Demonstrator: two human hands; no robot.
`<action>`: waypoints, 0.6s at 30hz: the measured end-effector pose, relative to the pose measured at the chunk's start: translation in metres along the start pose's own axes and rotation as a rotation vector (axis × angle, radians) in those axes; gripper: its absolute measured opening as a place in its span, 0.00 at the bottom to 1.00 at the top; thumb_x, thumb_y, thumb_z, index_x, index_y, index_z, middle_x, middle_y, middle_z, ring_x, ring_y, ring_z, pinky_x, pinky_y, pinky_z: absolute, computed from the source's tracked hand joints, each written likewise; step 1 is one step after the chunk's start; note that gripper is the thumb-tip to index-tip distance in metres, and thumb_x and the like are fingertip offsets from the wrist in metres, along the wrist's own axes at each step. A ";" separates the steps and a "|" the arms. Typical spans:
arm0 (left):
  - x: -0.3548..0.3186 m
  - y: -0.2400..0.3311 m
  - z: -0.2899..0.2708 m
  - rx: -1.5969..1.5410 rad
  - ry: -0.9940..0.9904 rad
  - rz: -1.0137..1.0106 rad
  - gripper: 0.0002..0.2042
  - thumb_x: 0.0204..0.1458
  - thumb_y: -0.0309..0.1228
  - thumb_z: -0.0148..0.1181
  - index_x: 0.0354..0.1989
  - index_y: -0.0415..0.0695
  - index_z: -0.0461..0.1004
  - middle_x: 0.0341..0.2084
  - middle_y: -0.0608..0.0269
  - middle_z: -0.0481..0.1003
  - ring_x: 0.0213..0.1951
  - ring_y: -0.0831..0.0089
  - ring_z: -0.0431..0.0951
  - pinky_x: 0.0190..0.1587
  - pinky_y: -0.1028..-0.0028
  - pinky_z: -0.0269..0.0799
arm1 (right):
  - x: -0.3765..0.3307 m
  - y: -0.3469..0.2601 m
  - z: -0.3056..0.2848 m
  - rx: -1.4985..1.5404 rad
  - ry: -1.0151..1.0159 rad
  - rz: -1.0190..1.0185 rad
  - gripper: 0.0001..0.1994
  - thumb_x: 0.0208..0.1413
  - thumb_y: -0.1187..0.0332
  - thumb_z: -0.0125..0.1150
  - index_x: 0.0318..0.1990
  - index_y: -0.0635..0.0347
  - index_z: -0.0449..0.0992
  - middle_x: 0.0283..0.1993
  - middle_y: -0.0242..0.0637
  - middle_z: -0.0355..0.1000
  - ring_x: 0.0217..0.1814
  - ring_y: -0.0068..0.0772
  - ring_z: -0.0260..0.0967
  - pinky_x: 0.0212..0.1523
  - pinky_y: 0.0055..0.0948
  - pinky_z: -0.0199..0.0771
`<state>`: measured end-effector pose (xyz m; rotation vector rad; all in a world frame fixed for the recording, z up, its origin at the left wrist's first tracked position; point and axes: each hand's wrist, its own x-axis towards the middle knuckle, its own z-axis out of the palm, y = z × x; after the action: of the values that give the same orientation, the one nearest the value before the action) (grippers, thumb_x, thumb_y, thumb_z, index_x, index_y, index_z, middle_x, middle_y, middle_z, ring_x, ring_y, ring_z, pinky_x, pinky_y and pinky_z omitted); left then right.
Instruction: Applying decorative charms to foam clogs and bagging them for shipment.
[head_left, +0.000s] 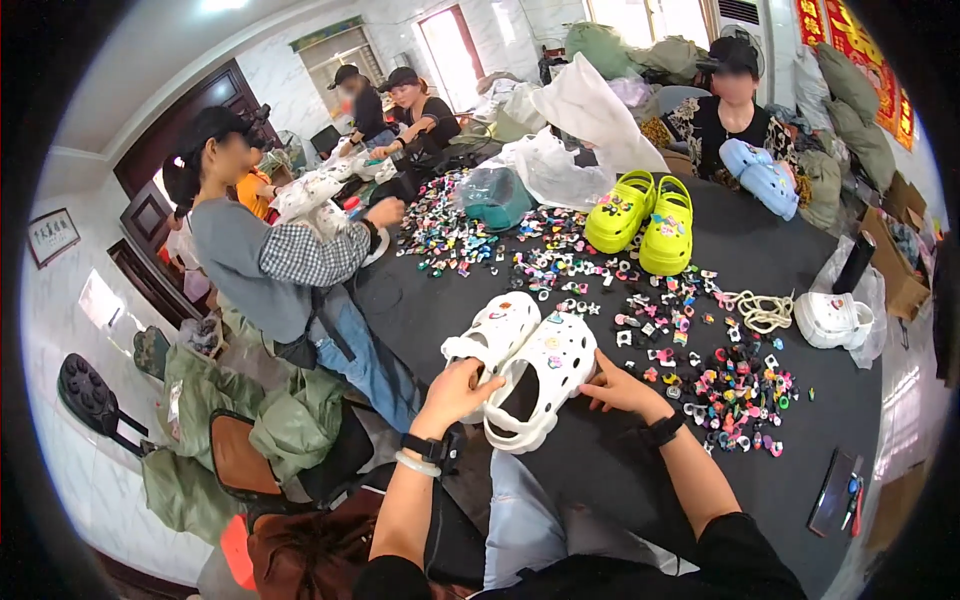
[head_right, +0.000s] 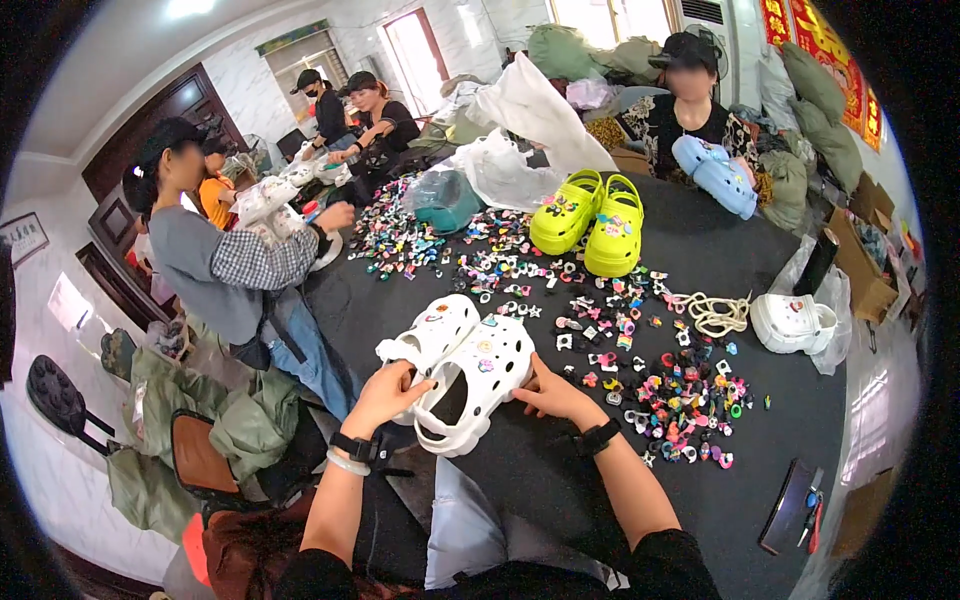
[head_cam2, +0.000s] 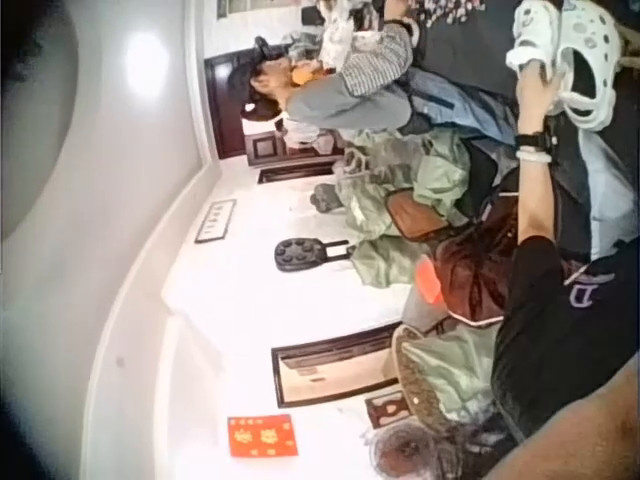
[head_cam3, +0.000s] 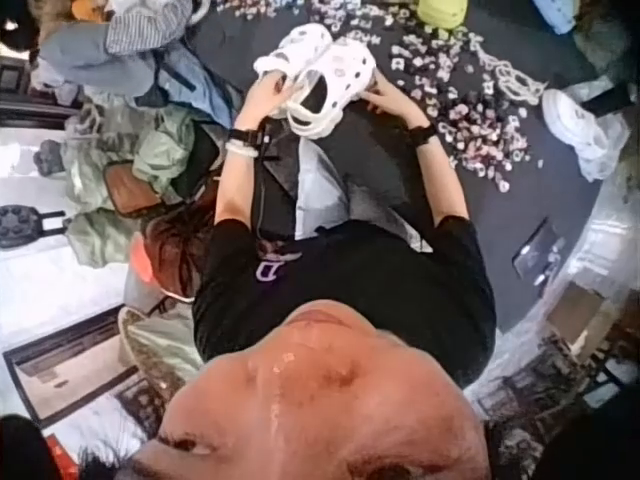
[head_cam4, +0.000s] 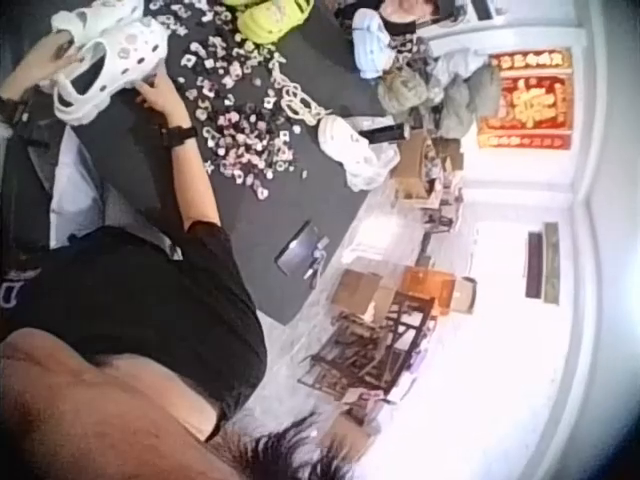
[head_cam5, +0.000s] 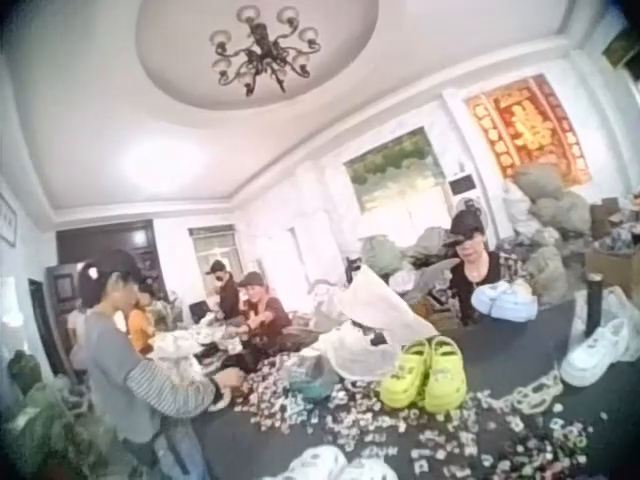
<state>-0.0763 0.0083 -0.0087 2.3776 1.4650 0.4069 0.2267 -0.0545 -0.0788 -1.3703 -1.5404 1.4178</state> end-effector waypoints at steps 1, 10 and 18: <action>-0.008 0.006 -0.006 -0.005 0.003 -0.003 0.20 0.46 0.47 0.63 0.33 0.40 0.74 0.20 0.57 0.70 0.25 0.60 0.71 0.29 0.66 0.66 | -0.002 0.001 -0.001 -0.005 -0.003 0.002 0.48 0.56 0.58 0.58 0.67 0.65 0.24 0.41 0.50 0.72 0.32 0.33 0.74 0.28 0.26 0.74; -0.078 0.011 -0.025 -0.074 0.321 0.326 0.10 0.41 0.32 0.67 0.21 0.41 0.74 0.18 0.58 0.70 0.26 0.60 0.71 0.29 0.65 0.66 | -0.019 -0.001 0.005 0.111 0.040 0.002 0.44 0.56 0.62 0.58 0.69 0.58 0.32 0.40 0.43 0.72 0.32 0.28 0.72 0.27 0.24 0.70; -0.107 0.017 0.009 -0.236 0.536 0.201 0.04 0.42 0.22 0.64 0.26 0.39 0.76 0.21 0.60 0.69 0.29 0.63 0.69 0.34 0.69 0.64 | -0.048 -0.028 0.054 0.125 0.323 -0.250 0.28 0.56 0.69 0.58 0.62 0.59 0.55 0.31 0.32 0.69 0.27 0.20 0.66 0.28 0.21 0.67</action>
<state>-0.1051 -0.0959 -0.0172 2.3275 1.2754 1.2721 0.1812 -0.1132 -0.0546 -1.2154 -1.3348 1.0629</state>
